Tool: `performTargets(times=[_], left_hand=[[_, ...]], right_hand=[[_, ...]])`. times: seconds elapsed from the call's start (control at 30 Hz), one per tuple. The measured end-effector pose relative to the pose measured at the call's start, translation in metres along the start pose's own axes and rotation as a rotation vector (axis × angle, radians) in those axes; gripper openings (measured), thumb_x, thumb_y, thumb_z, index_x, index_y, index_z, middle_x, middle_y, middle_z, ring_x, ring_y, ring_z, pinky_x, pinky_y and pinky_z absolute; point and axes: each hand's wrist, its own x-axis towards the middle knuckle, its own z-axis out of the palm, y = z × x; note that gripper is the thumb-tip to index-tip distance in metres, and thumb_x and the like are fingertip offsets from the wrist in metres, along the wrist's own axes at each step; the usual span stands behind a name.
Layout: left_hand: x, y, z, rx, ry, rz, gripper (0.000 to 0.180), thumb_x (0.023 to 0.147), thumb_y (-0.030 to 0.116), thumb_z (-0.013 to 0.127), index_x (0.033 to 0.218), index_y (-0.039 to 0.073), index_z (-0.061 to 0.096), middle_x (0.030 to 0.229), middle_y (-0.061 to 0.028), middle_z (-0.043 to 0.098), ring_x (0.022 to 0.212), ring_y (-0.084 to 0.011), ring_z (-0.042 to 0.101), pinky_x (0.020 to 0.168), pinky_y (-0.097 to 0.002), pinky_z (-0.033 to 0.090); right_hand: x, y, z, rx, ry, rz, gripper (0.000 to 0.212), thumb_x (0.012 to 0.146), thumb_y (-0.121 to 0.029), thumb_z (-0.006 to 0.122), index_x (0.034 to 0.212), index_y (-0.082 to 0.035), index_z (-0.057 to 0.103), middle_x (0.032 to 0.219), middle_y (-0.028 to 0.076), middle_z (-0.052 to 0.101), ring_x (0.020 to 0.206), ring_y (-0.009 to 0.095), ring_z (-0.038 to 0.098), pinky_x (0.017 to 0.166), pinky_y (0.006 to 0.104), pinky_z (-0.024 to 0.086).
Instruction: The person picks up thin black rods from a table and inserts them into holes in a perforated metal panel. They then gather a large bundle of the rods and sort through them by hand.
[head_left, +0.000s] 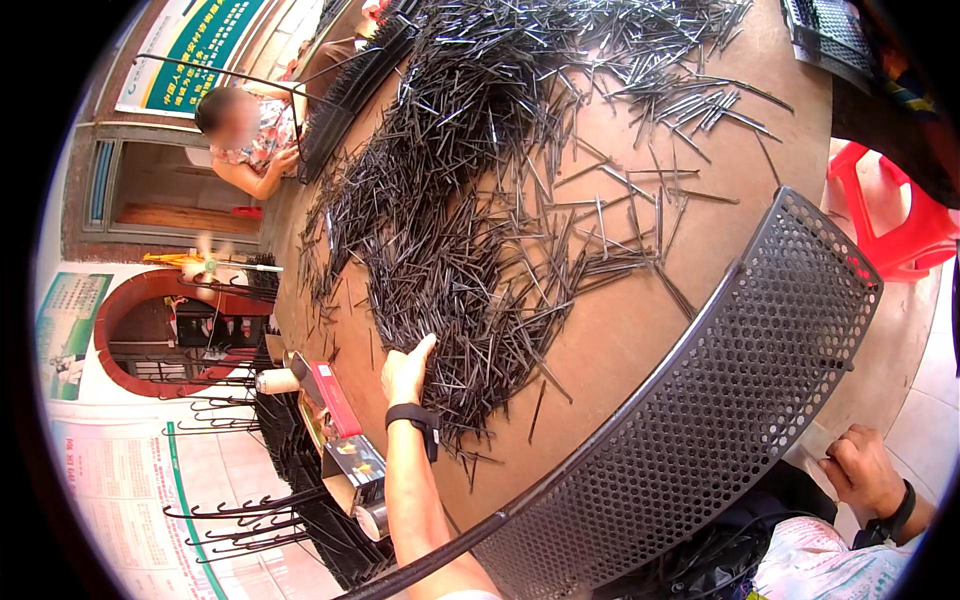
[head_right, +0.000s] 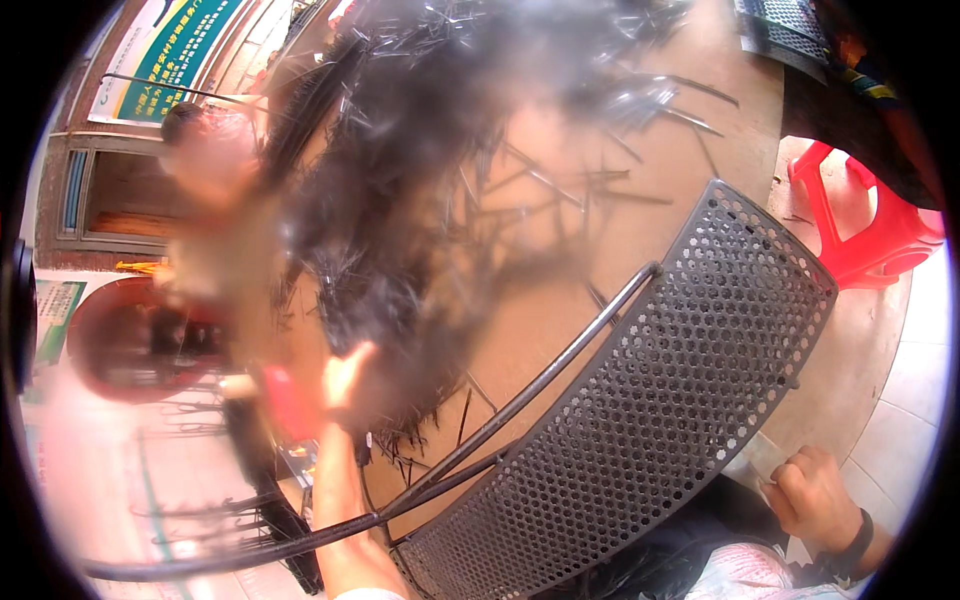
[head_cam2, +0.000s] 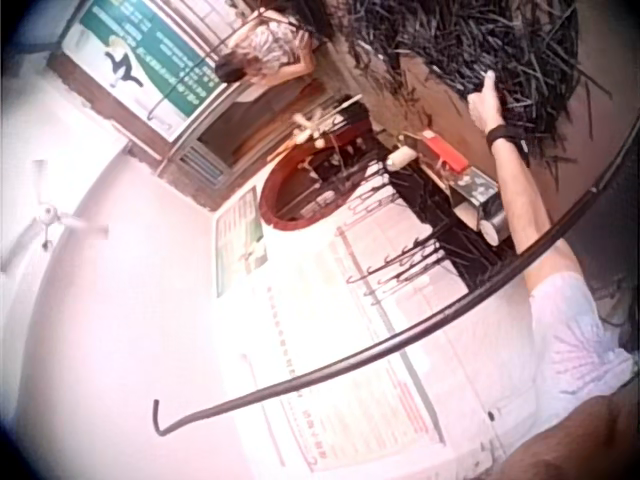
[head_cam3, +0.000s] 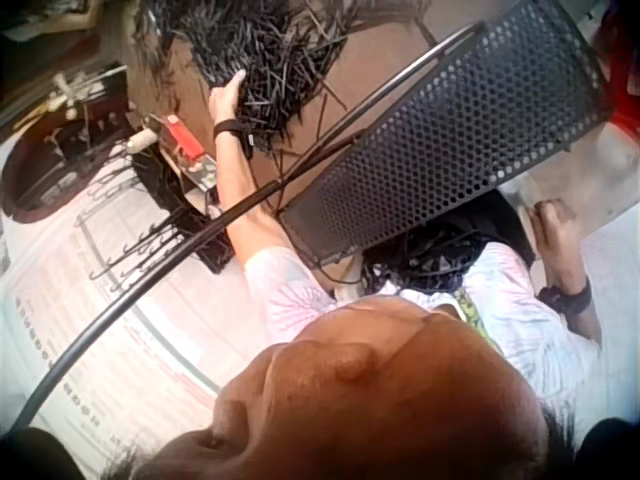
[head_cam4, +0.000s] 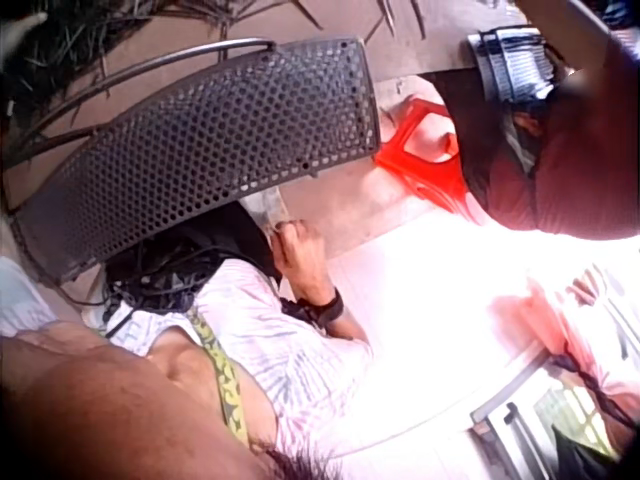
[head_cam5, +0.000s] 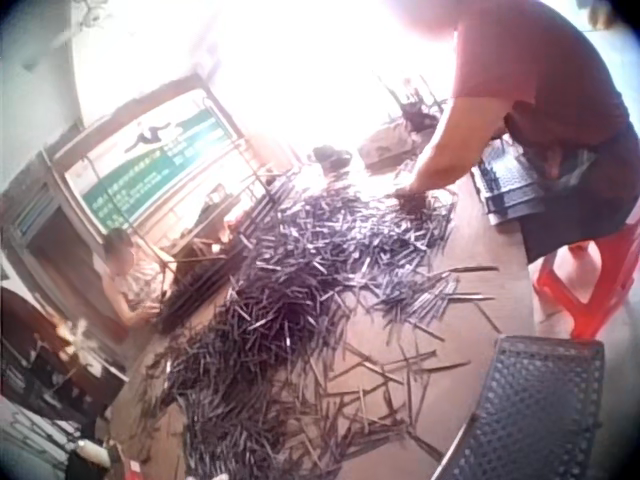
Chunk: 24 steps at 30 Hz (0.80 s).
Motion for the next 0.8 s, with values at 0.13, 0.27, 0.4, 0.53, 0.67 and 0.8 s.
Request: performTargets(times=[0.13,0.27,0.4,0.53,0.67,0.8], left_hand=[[0.008,-0.014,-0.008,0.156,-0.063,-0.014,0.073,0.06,0.055,0.06,0.097,-0.008,0.055,0.1,-0.0227,0.055,0.097,-0.0299,0.053,0.082,-0.036,0.039],[0.013,-0.014,0.0,0.107,-0.041,-0.064,0.076,0.059,0.058,0.059,0.095,-0.009,0.056,0.102,-0.0231,0.054,0.098,-0.0303,0.052,0.083,-0.035,0.039],[0.021,-0.034,0.012,-0.087,0.079,-0.111,0.075,0.054,0.04,0.07,0.106,-0.009,0.047,0.105,-0.0237,0.052,0.098,-0.0314,0.051,0.085,-0.034,0.039],[-0.011,-0.01,0.006,-0.162,0.121,-0.163,0.056,0.05,0.026,0.067,0.093,-0.008,0.052,0.096,-0.0227,0.056,0.091,-0.0315,0.054,0.081,-0.0351,0.041],[-0.036,-0.016,0.003,-0.152,0.179,-0.073,0.053,0.05,0.024,0.067,0.092,-0.006,0.052,0.088,-0.0192,0.059,0.083,-0.0305,0.057,0.076,-0.0352,0.043],[-0.075,-0.012,0.003,-0.299,0.144,0.097,0.046,0.052,0.014,0.065,0.092,-0.005,0.051,0.085,-0.015,0.06,0.078,-0.024,0.057,0.073,-0.031,0.043]], right_hand=[[0.014,0.01,0.013,0.079,-0.013,-0.024,0.02,0.059,-0.001,0.061,0.067,-0.003,0.043,0.06,0.011,0.044,0.054,0.029,0.043,0.05,0.0381,0.034],[0.013,0.007,0.015,0.08,-0.023,-0.014,0.019,0.059,-0.001,0.061,0.067,-0.003,0.044,0.06,0.011,0.044,0.055,0.029,0.044,0.05,0.0377,0.034],[0.011,0.003,0.019,0.049,-0.026,0.01,0.019,0.059,-0.001,0.061,0.067,-0.003,0.043,0.06,0.012,0.045,0.055,0.03,0.044,0.05,0.0382,0.035],[0.002,-0.002,0.019,0.059,-0.103,0.152,0.018,0.063,-0.002,0.06,0.07,-0.003,0.044,0.067,0.014,0.046,0.065,0.032,0.044,0.059,0.039,0.035],[0.006,-0.009,0.02,0.09,-0.082,0.133,0.016,0.061,0.0,0.061,0.066,0.0,0.046,0.063,0.016,0.048,0.061,0.034,0.046,0.051,0.0405,0.036],[0.0,-0.015,0.023,0.087,-0.086,0.137,0.016,0.062,0.0,0.061,0.067,0.0,0.046,0.064,0.016,0.048,0.062,0.034,0.046,0.053,0.0409,0.036]])
